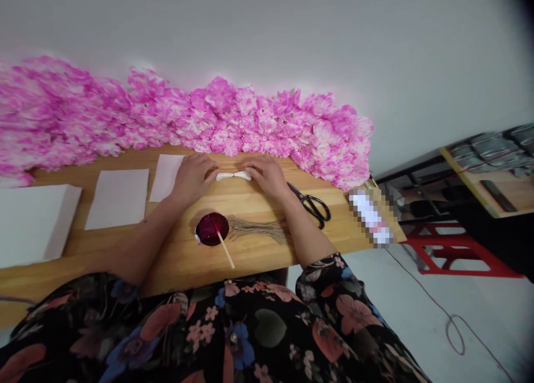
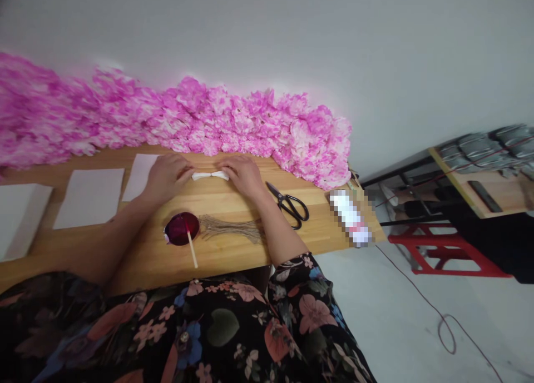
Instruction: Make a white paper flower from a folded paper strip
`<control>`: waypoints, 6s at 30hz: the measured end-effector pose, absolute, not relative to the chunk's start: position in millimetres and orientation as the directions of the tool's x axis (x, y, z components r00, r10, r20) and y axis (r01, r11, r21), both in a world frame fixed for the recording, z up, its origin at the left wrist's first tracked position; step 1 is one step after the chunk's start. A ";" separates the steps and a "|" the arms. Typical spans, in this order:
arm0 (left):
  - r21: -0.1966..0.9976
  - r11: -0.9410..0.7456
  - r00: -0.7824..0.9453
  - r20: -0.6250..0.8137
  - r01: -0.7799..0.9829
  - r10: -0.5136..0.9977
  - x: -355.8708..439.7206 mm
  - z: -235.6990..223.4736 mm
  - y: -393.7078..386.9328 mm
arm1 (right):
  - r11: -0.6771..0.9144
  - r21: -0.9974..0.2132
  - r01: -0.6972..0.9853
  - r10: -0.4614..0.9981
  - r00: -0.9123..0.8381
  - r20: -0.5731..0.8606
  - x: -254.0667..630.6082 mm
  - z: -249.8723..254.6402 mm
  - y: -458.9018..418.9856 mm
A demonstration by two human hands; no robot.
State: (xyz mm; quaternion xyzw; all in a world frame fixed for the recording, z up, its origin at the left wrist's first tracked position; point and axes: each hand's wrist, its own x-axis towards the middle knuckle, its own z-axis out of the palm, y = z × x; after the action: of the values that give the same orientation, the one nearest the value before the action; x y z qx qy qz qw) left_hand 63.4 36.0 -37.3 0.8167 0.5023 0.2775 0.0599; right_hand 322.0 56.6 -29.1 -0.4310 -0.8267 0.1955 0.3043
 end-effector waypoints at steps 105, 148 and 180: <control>0.947 -0.221 0.210 0.172 0.235 0.962 86.3 -28.7 27.6 | 0.141 -0.987 0.072 0.969 -0.212 0.123 284.7 -29.7 34.7; 0.353 -0.436 0.340 0.302 0.828 0.890 69.1 -33.1 31.5 | 0.594 -0.537 0.599 0.800 -0.513 0.312 316.4 -28.8 52.2; 0.319 -0.405 0.344 0.232 0.857 0.910 73.2 -28.3 26.3 | 0.557 -0.451 0.698 0.827 -0.518 0.220 301.9 -31.3 46.2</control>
State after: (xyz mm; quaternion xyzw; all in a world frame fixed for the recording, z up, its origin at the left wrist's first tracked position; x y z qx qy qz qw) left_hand 73.2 26.3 -28.3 0.8166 0.5409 0.1885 0.0704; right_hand 301.9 46.2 -31.3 -0.4445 -0.8573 0.1549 0.2084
